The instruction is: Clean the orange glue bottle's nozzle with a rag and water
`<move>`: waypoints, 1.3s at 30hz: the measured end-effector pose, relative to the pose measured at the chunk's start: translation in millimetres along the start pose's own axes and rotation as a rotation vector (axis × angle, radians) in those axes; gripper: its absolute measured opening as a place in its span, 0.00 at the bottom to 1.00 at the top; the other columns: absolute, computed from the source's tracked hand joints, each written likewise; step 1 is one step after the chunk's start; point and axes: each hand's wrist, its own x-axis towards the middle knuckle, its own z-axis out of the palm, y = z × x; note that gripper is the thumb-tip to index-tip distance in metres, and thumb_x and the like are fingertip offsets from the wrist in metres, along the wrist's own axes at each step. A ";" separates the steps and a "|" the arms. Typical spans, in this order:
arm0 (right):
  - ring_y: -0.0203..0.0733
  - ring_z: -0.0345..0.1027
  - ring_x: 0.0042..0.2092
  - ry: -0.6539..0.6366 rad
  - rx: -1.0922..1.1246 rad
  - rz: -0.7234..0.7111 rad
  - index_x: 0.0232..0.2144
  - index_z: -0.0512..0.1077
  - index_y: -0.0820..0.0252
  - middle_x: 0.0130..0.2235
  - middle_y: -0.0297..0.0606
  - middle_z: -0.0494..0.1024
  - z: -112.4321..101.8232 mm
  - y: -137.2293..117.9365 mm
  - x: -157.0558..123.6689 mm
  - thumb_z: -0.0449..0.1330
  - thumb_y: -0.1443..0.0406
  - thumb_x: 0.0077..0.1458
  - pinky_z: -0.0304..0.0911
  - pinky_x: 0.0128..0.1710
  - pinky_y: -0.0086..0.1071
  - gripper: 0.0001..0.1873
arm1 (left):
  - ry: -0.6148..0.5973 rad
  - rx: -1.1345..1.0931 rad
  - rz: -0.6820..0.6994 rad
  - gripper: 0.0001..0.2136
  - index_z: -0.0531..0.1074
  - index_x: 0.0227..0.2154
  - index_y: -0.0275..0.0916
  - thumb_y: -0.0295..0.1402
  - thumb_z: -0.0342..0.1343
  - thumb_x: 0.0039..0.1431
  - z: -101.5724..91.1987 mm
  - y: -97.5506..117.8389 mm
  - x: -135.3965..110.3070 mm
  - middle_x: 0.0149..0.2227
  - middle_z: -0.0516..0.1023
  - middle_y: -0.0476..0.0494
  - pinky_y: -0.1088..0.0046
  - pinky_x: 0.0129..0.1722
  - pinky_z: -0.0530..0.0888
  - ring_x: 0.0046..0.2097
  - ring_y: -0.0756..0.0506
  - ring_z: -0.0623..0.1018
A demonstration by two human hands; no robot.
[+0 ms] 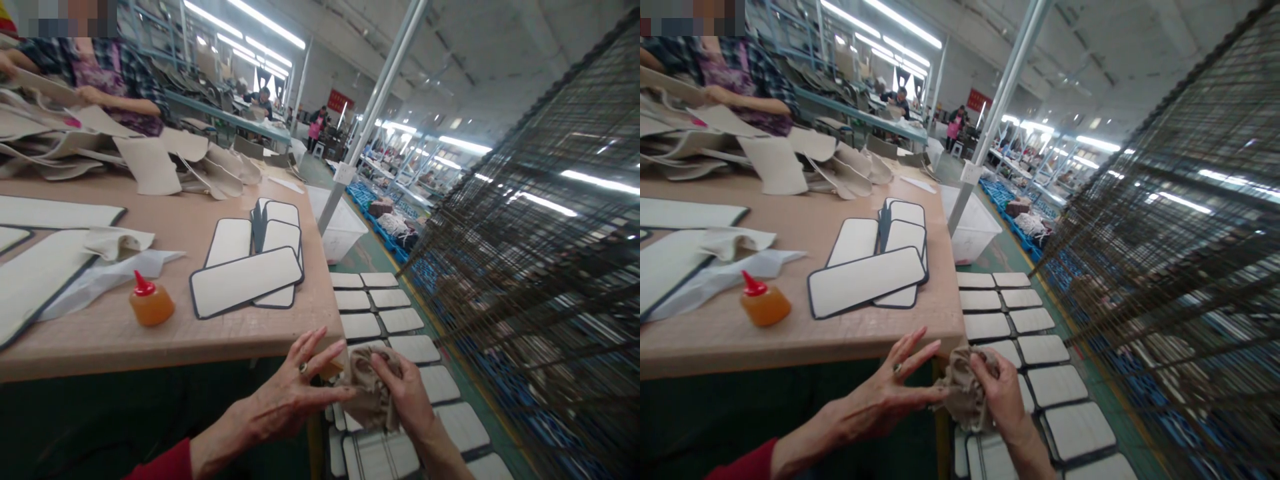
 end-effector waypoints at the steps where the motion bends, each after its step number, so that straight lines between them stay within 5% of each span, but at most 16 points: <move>1: 0.36 0.64 0.28 -0.045 0.047 0.044 0.27 0.70 0.62 0.25 0.34 0.72 -0.8 0.1 0.3 0.56 0.52 0.51 0.60 0.29 0.28 0.18 | -0.001 0.004 -0.001 0.28 0.62 0.52 0.56 0.19 0.51 0.51 0.8 -0.8 -0.4 0.66 0.27 0.53 0.42 0.56 0.54 0.64 0.30 0.40; 6: 0.31 0.54 0.25 -0.378 -0.025 0.016 0.20 0.67 0.62 0.21 0.28 0.63 6.0 -7.8 -5.5 0.60 0.57 0.47 0.51 0.25 0.25 0.14 | -0.061 -0.026 0.049 0.33 0.62 0.52 0.58 0.18 0.55 0.44 6.8 -0.5 0.1 0.66 0.30 0.56 0.42 0.58 0.49 0.64 0.30 0.40; 12: 0.30 0.49 0.24 -0.462 -0.193 -0.100 0.15 0.59 0.61 0.19 0.26 0.59 8.5 -9.5 -6.7 0.55 0.68 0.47 0.46 0.24 0.26 0.12 | -0.111 -0.112 0.048 0.25 0.69 0.46 0.55 0.21 0.57 0.46 7.3 3.9 -0.5 0.67 0.36 0.56 0.42 0.58 0.48 0.64 0.29 0.41; 17: 0.34 0.60 0.27 -0.361 -0.314 -0.320 0.22 0.64 0.60 0.25 0.33 0.70 18.5 -3.3 -8.0 0.50 0.70 0.48 0.52 0.27 0.27 0.06 | -0.140 -0.144 0.029 0.23 0.70 0.44 0.52 0.22 0.57 0.45 4.4 4.8 0.7 0.67 0.33 0.55 0.41 0.58 0.49 0.64 0.29 0.38; 25: 0.36 0.63 0.29 -0.084 -0.064 -0.027 0.28 0.69 0.63 0.25 0.33 0.70 3.5 27.0 13.8 0.52 0.53 0.55 0.59 0.29 0.28 0.19 | 0.013 -0.077 0.027 0.26 0.64 0.51 0.55 0.21 0.54 0.51 -1.6 6.5 2.9 0.66 0.28 0.55 0.43 0.58 0.51 0.65 0.31 0.38; 29: 0.33 0.58 0.26 -0.278 0.016 0.016 0.26 0.68 0.62 0.23 0.30 0.65 -5.2 8.9 0.4 0.54 0.51 0.53 0.56 0.27 0.27 0.19 | -0.009 -0.062 0.025 0.26 0.64 0.50 0.56 0.22 0.54 0.50 1.0 2.4 2.5 0.66 0.30 0.55 0.42 0.57 0.52 0.65 0.30 0.39; 33: 0.30 0.51 0.23 -0.442 -0.152 -0.079 0.16 0.63 0.61 0.19 0.27 0.59 0.8 -7.6 -11.8 0.56 0.58 0.52 0.48 0.23 0.25 0.18 | -0.083 -0.102 0.057 0.28 0.66 0.49 0.57 0.21 0.55 0.46 4.7 2.5 3.2 0.66 0.31 0.56 0.42 0.58 0.49 0.64 0.29 0.40; 39: 0.30 0.53 0.24 -0.581 -0.274 -0.252 0.16 0.59 0.60 0.20 0.27 0.61 -8.1 -14.5 -11.1 0.53 0.69 0.50 0.48 0.25 0.26 0.12 | -0.215 -0.285 0.071 0.22 0.71 0.44 0.53 0.25 0.59 0.45 -6.1 13.1 9.0 0.66 0.28 0.58 0.38 0.56 0.51 0.63 0.24 0.40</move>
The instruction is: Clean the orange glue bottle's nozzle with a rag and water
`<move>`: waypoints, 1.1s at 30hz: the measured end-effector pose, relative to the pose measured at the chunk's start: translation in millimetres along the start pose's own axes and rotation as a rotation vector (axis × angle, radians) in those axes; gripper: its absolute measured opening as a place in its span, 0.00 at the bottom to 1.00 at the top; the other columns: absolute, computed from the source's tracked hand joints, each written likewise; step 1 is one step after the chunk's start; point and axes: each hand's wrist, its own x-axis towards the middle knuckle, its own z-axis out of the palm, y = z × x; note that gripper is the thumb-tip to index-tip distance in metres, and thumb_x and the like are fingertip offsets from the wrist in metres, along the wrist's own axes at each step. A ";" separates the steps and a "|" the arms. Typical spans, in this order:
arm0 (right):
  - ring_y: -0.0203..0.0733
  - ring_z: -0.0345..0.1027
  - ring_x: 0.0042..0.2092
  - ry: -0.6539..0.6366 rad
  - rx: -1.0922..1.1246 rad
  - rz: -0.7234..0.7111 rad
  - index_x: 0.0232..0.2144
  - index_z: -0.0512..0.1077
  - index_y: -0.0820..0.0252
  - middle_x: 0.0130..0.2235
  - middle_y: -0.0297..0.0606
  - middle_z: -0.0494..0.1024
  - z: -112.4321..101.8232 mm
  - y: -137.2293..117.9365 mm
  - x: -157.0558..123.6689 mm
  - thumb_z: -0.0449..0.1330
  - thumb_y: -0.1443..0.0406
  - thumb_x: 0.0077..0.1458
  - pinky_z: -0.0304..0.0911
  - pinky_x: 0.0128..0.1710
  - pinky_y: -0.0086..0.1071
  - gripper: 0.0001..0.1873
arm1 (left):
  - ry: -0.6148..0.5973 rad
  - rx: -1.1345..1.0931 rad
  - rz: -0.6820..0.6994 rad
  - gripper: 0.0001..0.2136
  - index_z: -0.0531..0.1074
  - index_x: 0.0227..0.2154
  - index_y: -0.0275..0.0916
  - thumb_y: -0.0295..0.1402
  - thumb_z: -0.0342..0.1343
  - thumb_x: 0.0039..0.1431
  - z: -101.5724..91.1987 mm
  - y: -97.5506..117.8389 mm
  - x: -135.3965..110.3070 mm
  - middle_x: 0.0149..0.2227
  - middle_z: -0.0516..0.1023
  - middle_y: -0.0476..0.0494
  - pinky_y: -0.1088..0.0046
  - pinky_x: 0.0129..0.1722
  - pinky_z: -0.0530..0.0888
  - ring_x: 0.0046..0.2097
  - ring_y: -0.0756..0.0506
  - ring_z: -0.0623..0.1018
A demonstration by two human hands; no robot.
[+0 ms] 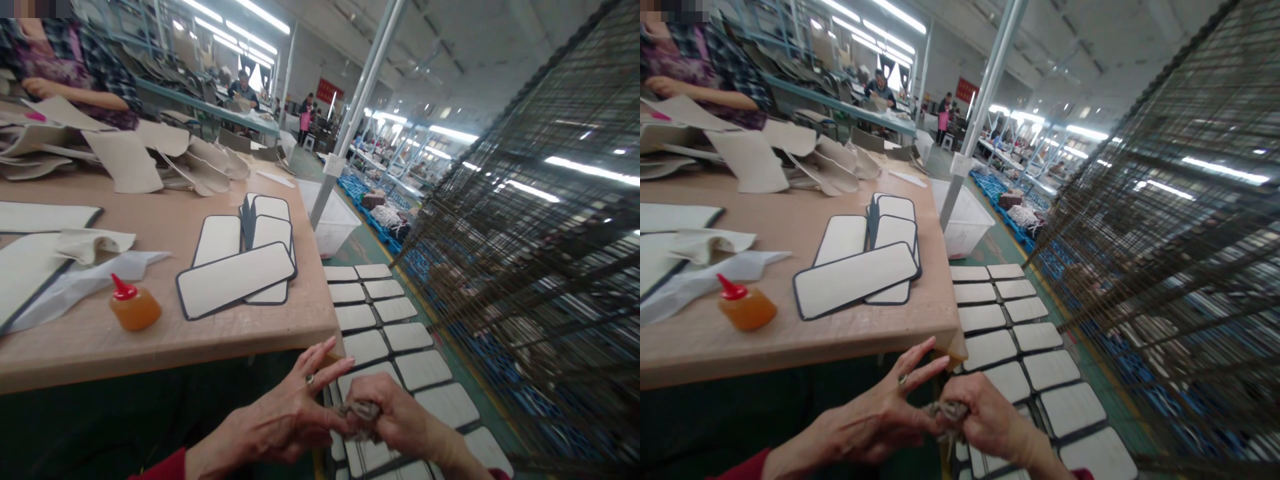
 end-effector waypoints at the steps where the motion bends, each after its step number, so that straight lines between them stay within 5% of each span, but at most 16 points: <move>1: 0.31 0.53 0.24 0.006 -0.004 -0.012 0.17 0.59 0.60 0.20 0.27 0.61 -0.3 -0.8 -0.5 0.52 0.68 0.51 0.48 0.25 0.26 0.13 | -0.016 -0.019 -0.018 0.22 0.71 0.44 0.53 0.25 0.59 0.46 -2.6 2.3 1.0 0.66 0.26 0.58 0.38 0.55 0.52 0.63 0.24 0.39; 8: 0.33 0.56 0.26 0.219 0.027 0.048 0.23 0.64 0.60 0.23 0.29 0.65 16.3 14.9 9.8 0.53 0.60 0.53 0.53 0.26 0.27 0.11 | 0.063 -0.020 0.004 0.22 0.67 0.49 0.54 0.29 0.58 0.50 -3.2 3.6 0.5 0.66 0.24 0.57 0.39 0.56 0.53 0.64 0.25 0.36; 12: 0.32 0.56 0.24 0.463 0.136 0.206 0.26 0.67 0.61 0.22 0.29 0.64 2.2 25.0 8.5 0.51 0.55 0.56 0.54 0.23 0.26 0.16 | 0.176 0.087 0.020 0.24 0.65 0.51 0.53 0.26 0.57 0.50 -5.4 1.5 -0.7 0.66 0.27 0.55 0.41 0.57 0.52 0.64 0.28 0.37; 16: 0.35 0.63 0.28 0.361 0.230 0.103 0.32 0.72 0.62 0.27 0.34 0.70 -8.6 3.1 -3.7 0.55 0.51 0.52 0.60 0.28 0.28 0.19 | 0.197 0.132 0.009 0.23 0.67 0.49 0.52 0.24 0.56 0.50 -10.6 -0.1 1.3 0.66 0.25 0.56 0.40 0.57 0.51 0.64 0.28 0.37; 20: 0.35 0.65 0.29 0.346 0.069 -0.059 0.24 0.71 0.60 0.26 0.34 0.73 0.3 -10.6 -7.6 0.56 0.56 0.54 0.59 0.30 0.27 0.15 | 0.174 0.102 -0.022 0.22 0.68 0.48 0.51 0.24 0.55 0.50 -9.2 -1.7 1.9 0.66 0.26 0.55 0.40 0.56 0.52 0.64 0.27 0.37; 23: 0.35 0.65 0.25 0.569 -0.008 0.054 0.24 0.70 0.59 0.23 0.33 0.72 1.6 -1.5 -7.6 0.54 0.59 0.56 0.59 0.25 0.26 0.13 | 0.232 0.086 -0.033 0.21 0.66 0.50 0.50 0.27 0.55 0.52 -6.8 -3.3 1.0 0.67 0.30 0.52 0.44 0.57 0.53 0.64 0.29 0.37; 26: 0.37 0.68 0.27 0.834 -0.027 0.178 0.31 0.71 0.58 0.27 0.35 0.75 -2.8 3.3 -6.8 0.54 0.58 0.55 0.62 0.25 0.26 0.11 | 0.179 0.141 0.003 0.20 0.66 0.50 0.49 0.29 0.54 0.53 -7.9 -4.4 2.9 0.65 0.46 0.50 0.48 0.59 0.51 0.65 0.34 0.42; 29: 0.39 0.69 0.35 0.717 -0.074 0.041 0.36 0.72 0.57 0.34 0.38 0.76 0.7 -6.6 -0.8 0.53 0.60 0.56 0.64 0.33 0.27 0.11 | 0.058 0.194 0.032 0.18 0.67 0.47 0.49 0.28 0.54 0.52 -10.7 -4.9 6.9 0.60 0.62 0.53 0.52 0.60 0.44 0.65 0.37 0.46; 33: 0.35 0.65 0.28 0.443 0.102 0.058 0.21 0.70 0.61 0.24 0.34 0.71 16.8 -10.7 15.5 0.53 0.60 0.56 0.60 0.30 0.27 0.15 | 0.023 0.233 0.053 0.18 0.68 0.44 0.47 0.22 0.52 0.50 -9.6 -4.8 7.6 0.51 0.73 0.58 0.55 0.60 0.30 0.65 0.39 0.40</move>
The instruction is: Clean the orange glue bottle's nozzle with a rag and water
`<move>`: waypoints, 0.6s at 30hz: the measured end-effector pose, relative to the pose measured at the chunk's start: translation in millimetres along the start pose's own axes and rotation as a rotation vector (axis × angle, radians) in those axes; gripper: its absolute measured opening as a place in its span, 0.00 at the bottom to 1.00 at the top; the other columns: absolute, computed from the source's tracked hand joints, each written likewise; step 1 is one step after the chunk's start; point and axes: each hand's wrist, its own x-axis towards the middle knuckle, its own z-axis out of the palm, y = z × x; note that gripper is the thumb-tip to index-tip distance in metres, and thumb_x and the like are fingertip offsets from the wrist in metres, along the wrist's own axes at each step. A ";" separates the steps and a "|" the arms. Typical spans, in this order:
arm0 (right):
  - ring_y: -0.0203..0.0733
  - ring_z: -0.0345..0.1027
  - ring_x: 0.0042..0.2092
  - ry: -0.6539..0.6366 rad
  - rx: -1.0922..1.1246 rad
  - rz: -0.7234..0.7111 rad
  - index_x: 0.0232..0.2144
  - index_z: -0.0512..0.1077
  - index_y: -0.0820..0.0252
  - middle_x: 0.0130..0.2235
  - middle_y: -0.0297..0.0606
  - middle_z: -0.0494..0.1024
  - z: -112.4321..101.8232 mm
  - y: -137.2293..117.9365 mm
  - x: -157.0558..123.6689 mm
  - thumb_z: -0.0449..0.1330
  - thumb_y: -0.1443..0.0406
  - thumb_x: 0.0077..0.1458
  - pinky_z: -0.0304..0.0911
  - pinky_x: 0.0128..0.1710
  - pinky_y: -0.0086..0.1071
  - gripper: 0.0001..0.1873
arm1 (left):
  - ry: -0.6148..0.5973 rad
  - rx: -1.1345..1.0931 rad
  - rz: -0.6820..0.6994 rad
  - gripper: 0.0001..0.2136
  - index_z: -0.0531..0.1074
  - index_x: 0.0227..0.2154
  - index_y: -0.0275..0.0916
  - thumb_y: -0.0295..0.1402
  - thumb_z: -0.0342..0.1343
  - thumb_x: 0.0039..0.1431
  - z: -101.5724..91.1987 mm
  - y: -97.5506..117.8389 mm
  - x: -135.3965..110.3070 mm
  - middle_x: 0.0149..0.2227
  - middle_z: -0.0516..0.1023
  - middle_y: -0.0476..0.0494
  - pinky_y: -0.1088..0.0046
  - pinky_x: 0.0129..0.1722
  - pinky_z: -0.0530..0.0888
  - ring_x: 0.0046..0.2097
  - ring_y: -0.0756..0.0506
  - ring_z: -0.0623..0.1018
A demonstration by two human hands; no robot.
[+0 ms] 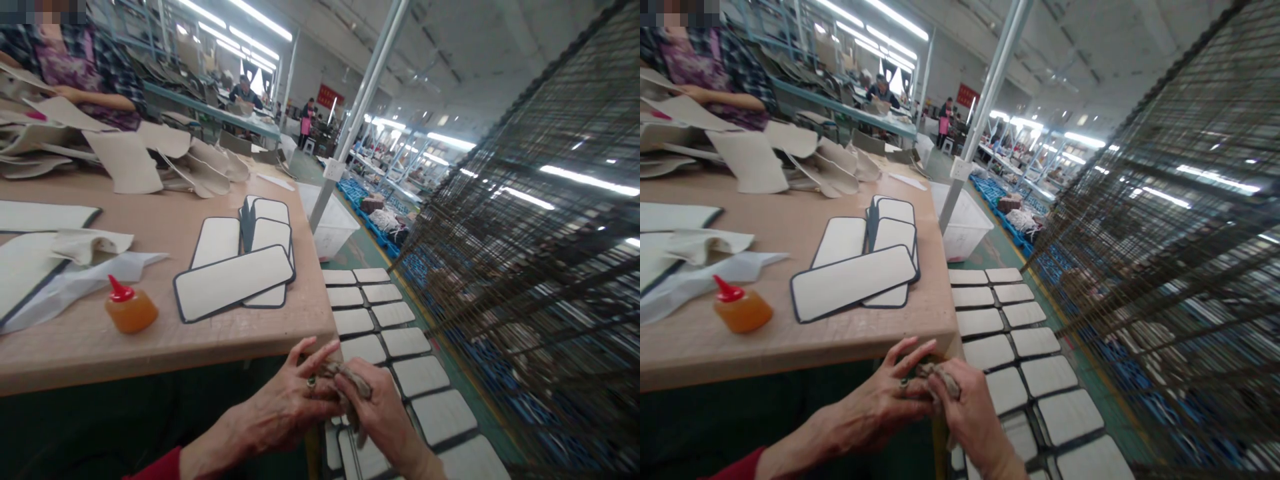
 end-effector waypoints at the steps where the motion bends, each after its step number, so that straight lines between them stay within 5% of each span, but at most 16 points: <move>1: 0.33 0.62 0.26 -0.026 0.106 0.088 0.20 0.69 0.61 0.22 0.32 0.69 4.9 5.6 3.0 0.55 0.59 0.54 0.59 0.28 0.27 0.16 | -0.007 0.006 0.008 0.17 0.69 0.42 0.46 0.22 0.52 0.50 1.3 0.6 -0.6 0.51 0.73 0.59 0.56 0.60 0.28 0.66 0.40 0.40; 6: 0.33 0.61 0.24 0.005 0.534 0.410 0.22 0.70 0.64 0.21 0.31 0.69 12.4 49.2 20.7 0.62 0.52 0.44 0.59 0.26 0.27 0.18 | 0.015 0.043 0.051 0.14 0.69 0.41 0.46 0.25 0.52 0.52 6.8 3.2 -3.3 0.57 0.66 0.61 0.57 0.59 0.24 0.66 0.40 0.39; 10: 0.34 0.62 0.26 0.106 0.509 0.399 0.28 0.71 0.62 0.24 0.31 0.71 2.5 44.3 19.7 0.59 0.50 0.47 0.59 0.28 0.28 0.20 | 0.011 0.037 0.027 0.17 0.67 0.45 0.46 0.25 0.51 0.52 5.7 0.9 -4.8 0.59 0.63 0.60 0.58 0.60 0.26 0.66 0.41 0.38; 15: 0.32 0.57 0.26 -0.174 0.261 0.201 0.22 0.72 0.63 0.22 0.31 0.68 6.9 22.9 7.3 0.62 0.57 0.47 0.55 0.26 0.26 0.14 | -0.033 -0.052 0.025 0.20 0.66 0.46 0.47 0.22 0.51 0.50 7.6 0.8 -5.2 0.52 0.72 0.56 0.55 0.60 0.29 0.66 0.42 0.40; 18: 0.34 0.59 0.25 -0.016 0.322 0.278 0.24 0.72 0.65 0.22 0.33 0.69 8.0 41.7 12.5 0.60 0.52 0.47 0.57 0.25 0.27 0.19 | -0.042 -0.073 0.043 0.19 0.66 0.47 0.47 0.24 0.51 0.52 10.0 1.8 -4.7 0.53 0.72 0.55 0.55 0.60 0.29 0.66 0.41 0.42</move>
